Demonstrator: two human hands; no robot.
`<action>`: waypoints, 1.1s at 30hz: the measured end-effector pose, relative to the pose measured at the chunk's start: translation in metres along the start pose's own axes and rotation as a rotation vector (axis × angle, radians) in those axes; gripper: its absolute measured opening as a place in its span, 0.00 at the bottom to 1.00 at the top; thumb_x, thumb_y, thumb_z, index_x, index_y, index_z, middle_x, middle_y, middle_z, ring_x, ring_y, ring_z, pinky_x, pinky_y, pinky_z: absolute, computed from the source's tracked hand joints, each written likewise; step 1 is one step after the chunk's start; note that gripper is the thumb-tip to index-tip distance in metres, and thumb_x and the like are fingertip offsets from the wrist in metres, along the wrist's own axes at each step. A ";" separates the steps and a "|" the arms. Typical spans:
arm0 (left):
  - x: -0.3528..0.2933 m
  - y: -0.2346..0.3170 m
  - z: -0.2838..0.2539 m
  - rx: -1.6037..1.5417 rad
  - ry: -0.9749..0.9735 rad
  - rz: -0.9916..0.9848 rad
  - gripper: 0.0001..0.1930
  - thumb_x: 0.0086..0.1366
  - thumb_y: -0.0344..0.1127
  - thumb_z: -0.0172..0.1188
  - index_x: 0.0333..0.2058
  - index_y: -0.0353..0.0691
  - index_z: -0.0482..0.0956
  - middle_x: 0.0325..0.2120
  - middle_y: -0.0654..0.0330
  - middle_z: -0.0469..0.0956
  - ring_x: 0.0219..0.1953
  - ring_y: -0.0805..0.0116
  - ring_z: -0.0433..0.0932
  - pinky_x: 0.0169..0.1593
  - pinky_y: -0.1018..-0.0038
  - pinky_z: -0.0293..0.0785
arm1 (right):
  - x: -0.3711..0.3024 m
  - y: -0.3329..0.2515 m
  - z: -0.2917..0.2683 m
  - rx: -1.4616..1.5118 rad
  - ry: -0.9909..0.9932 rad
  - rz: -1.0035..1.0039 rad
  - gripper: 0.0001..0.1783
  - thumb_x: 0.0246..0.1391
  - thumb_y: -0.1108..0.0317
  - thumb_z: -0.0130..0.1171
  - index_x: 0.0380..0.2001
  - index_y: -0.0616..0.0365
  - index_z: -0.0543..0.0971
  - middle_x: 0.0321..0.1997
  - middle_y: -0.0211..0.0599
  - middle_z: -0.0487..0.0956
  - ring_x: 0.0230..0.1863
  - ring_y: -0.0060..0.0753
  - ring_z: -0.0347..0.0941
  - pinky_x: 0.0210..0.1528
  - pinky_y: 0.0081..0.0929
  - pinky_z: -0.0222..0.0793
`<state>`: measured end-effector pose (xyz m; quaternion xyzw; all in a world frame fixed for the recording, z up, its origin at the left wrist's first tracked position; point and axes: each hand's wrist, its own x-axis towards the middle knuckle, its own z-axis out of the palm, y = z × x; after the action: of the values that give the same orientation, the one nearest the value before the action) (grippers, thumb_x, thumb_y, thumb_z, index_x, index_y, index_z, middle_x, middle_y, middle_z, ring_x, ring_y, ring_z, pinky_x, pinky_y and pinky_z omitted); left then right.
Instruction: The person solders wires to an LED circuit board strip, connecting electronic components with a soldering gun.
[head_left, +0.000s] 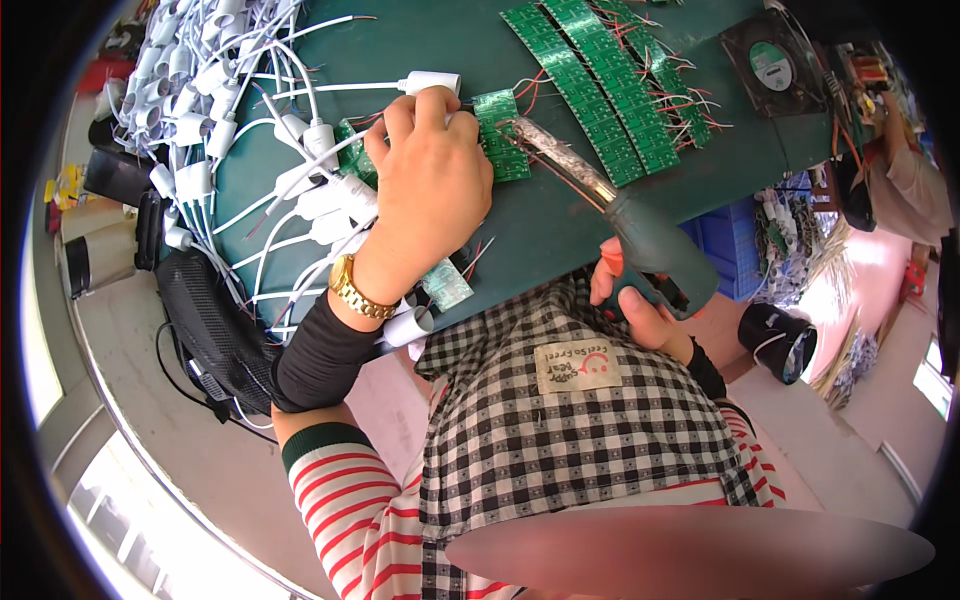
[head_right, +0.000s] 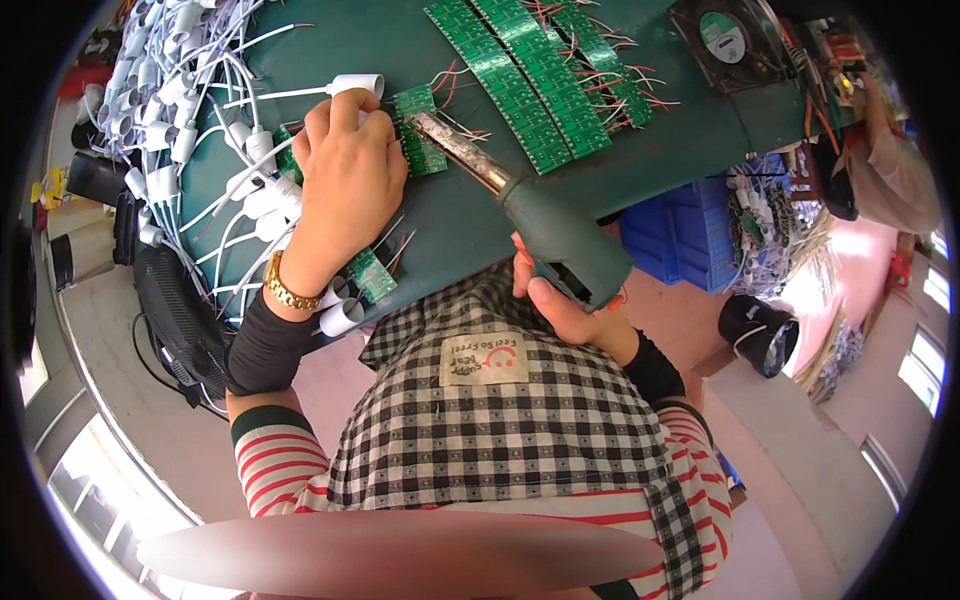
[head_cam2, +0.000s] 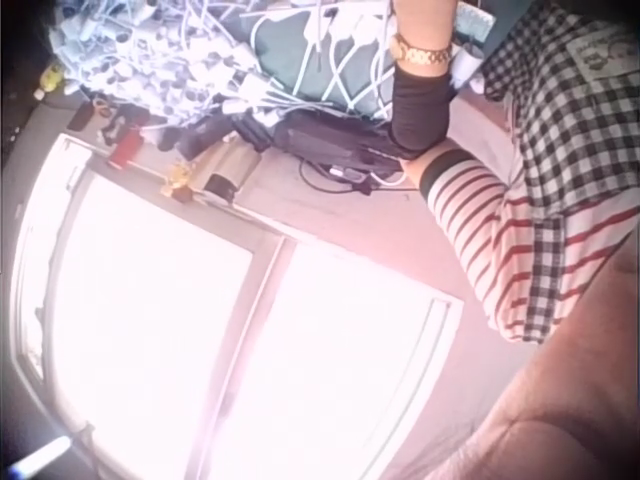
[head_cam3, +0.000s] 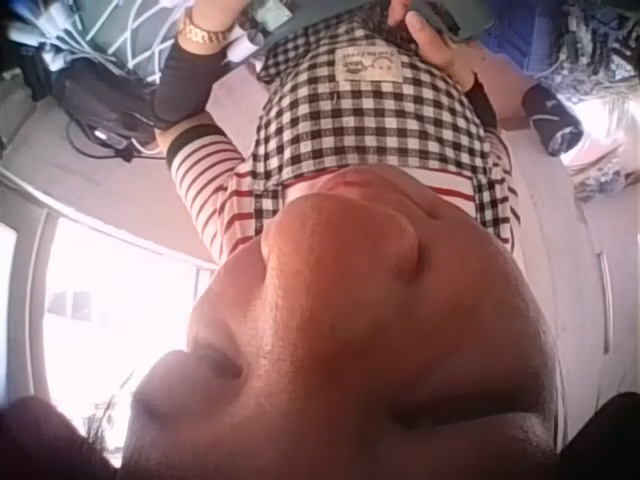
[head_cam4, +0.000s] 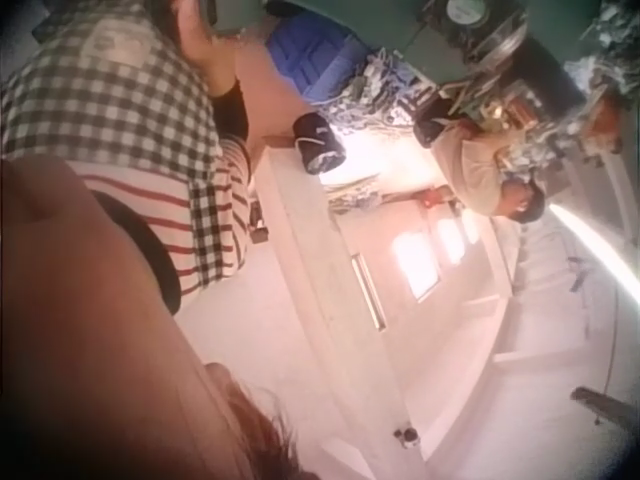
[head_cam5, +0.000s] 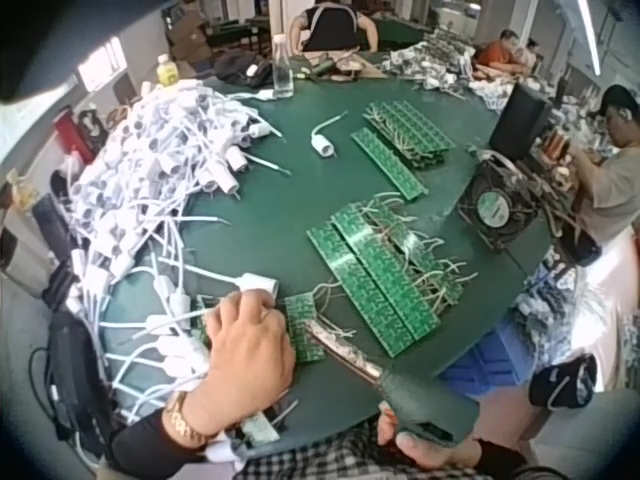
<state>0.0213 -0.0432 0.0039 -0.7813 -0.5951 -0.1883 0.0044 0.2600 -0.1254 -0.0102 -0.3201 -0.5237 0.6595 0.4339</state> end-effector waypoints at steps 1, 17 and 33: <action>0.000 0.000 0.001 0.010 0.008 0.019 0.08 0.49 0.30 0.56 0.29 0.35 0.77 0.41 0.56 0.69 0.47 0.53 0.65 0.50 0.56 0.58 | 0.001 -0.001 0.001 -0.030 0.017 0.033 0.21 0.55 0.64 0.54 0.51 0.61 0.68 0.27 0.34 0.73 0.28 0.26 0.70 0.33 0.27 0.68; -0.002 0.000 0.006 0.034 0.040 0.030 0.07 0.49 0.29 0.55 0.28 0.36 0.76 0.41 0.56 0.69 0.47 0.54 0.65 0.52 0.56 0.58 | -0.005 0.005 -0.003 -0.229 -0.027 0.149 0.16 0.56 0.67 0.52 0.46 0.61 0.68 0.31 0.36 0.72 0.31 0.27 0.69 0.34 0.29 0.69; -0.003 -0.001 0.002 0.033 0.021 0.014 0.06 0.51 0.29 0.55 0.29 0.35 0.76 0.43 0.56 0.69 0.49 0.53 0.65 0.51 0.57 0.59 | -0.008 0.011 -0.004 -0.086 0.023 -0.020 0.23 0.55 0.66 0.53 0.53 0.61 0.66 0.31 0.37 0.73 0.30 0.28 0.70 0.36 0.28 0.68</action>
<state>0.0206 -0.0454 0.0010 -0.7833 -0.5924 -0.1865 0.0249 0.2643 -0.1314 -0.0221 -0.3410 -0.5496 0.6284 0.4322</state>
